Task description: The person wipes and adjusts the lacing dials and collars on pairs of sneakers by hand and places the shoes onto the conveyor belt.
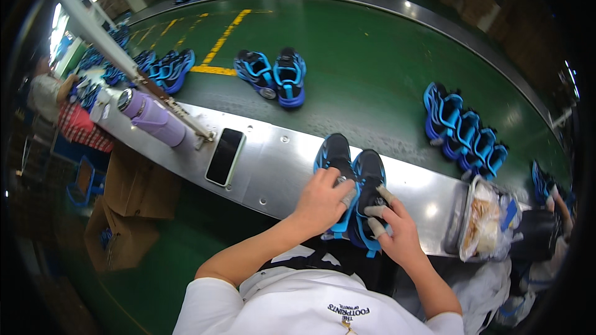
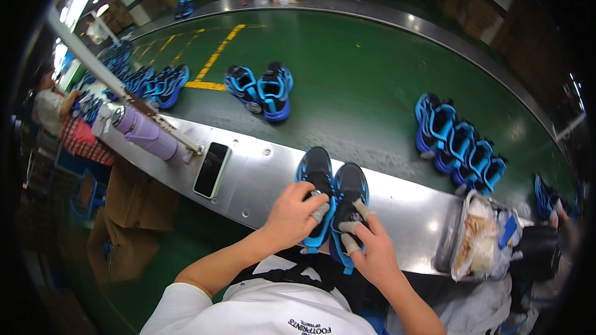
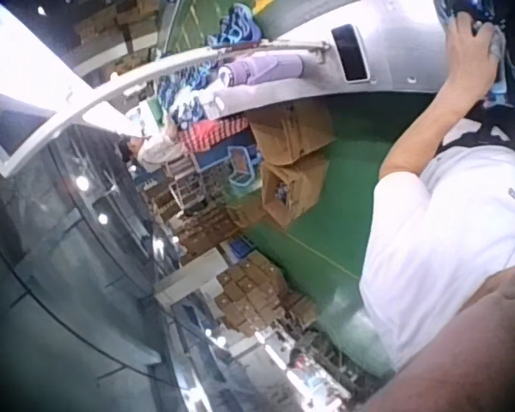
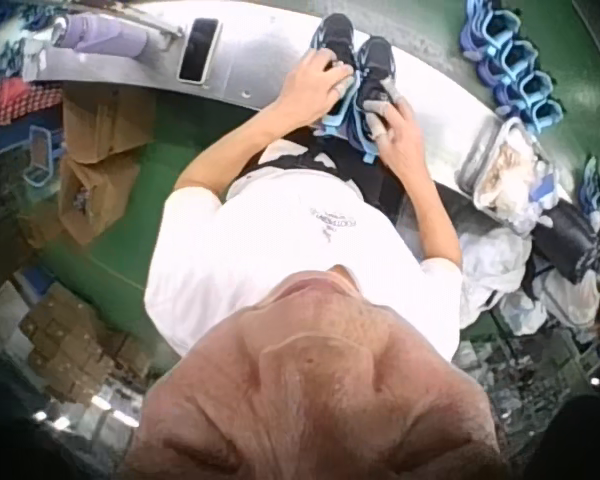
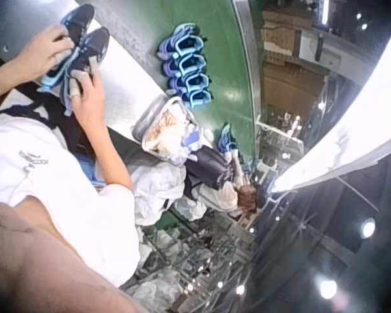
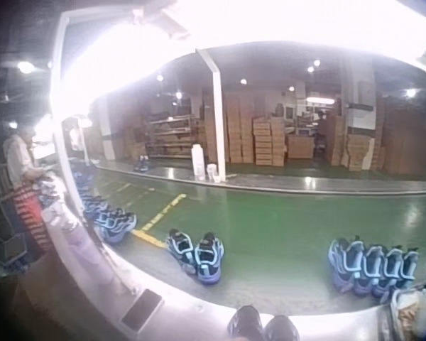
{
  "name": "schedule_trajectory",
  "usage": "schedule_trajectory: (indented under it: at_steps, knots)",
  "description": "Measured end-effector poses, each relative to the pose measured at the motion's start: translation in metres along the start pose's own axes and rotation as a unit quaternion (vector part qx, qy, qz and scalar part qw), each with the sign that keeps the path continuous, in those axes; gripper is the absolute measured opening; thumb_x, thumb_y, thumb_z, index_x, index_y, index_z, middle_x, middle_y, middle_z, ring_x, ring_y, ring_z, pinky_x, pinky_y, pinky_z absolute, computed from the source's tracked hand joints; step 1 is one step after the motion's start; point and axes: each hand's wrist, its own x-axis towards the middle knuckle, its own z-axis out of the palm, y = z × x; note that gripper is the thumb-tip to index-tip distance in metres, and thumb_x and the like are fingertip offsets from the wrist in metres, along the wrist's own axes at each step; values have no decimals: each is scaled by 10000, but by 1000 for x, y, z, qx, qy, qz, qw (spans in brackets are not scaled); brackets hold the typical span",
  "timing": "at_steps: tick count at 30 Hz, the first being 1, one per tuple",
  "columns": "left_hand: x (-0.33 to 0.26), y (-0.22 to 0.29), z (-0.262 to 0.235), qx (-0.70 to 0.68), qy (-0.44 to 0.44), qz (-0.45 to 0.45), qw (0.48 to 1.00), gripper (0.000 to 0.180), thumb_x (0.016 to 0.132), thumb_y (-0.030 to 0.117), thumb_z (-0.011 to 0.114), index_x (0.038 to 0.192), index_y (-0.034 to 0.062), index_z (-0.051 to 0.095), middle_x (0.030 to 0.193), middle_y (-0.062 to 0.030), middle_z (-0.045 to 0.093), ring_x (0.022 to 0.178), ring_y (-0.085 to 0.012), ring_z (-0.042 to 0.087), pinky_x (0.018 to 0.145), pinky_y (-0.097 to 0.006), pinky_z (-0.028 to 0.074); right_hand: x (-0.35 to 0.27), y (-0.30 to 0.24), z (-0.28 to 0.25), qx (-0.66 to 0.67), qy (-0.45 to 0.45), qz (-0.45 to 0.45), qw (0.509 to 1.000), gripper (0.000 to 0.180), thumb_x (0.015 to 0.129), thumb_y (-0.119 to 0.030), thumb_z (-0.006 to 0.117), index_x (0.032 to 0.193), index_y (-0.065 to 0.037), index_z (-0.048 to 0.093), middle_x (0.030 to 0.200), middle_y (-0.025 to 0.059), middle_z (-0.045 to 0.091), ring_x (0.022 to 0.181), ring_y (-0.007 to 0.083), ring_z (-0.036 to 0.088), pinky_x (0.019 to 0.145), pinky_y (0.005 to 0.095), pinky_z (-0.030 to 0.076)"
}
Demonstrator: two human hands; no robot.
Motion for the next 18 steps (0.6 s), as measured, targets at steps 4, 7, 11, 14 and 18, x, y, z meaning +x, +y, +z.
schedule_trajectory:
  at_steps: [4, 7, 11, 14, 18]
  knots:
    - [0, 3, 20, 108, 13, 88, 990, 273, 681, 92, 647, 954, 87, 651, 1035, -119, 529, 913, -303, 511, 741, -383, 487, -4, 1, 15, -239, 1, -92, 967, 237, 768, -52, 720, 999, -66, 668, 1339, 255, 494, 1185, 429, 528, 966, 430, 475]
    - [1, 3, 26, 131, 23, 101, 986, 255, 711, 99, 628, 963, 79, 658, 1041, -124, 528, 923, -294, 507, 710, -365, 474, -2, 9, 15, -271, -26, -104, 956, 231, 786, -86, 711, 1015, -68, 686, 1378, 253, 468, 1199, 448, 511, 994, 447, 449]
    - [1, 3, 22, 113, 27, 77, 990, 253, 728, 101, 639, 978, 66, 654, 1056, -132, 533, 934, -307, 504, 745, -399, 479, 14, 2, -29, 35, -88, 24, 995, 256, 811, -164, 706, 1054, -83, 720, 1296, 198, 569, 1237, 361, 503, 1041, 434, 389]
    - [10, 9, 19, 11, 50, 13, 999, 236, 761, 114, 656, 993, 77, 656, 1011, -138, 551, 920, -324, 507, 785, -409, 475, 29, -12, -37, -52, 67, 6, 996, 255, 819, -115, 696, 1072, -123, 723, 1094, 144, 630, 1008, 312, 557, 903, 383, 452]
    - [24, -6, 23, -72, 1, -26, 997, 158, 805, 141, 668, 945, 69, 652, 940, -94, 590, 913, -318, 530, 815, -407, 463, 22, 15, -26, -73, -74, -19, 994, 301, 783, -57, 707, 1070, -147, 735, 1002, 134, 615, 963, 306, 564, 869, 383, 475]
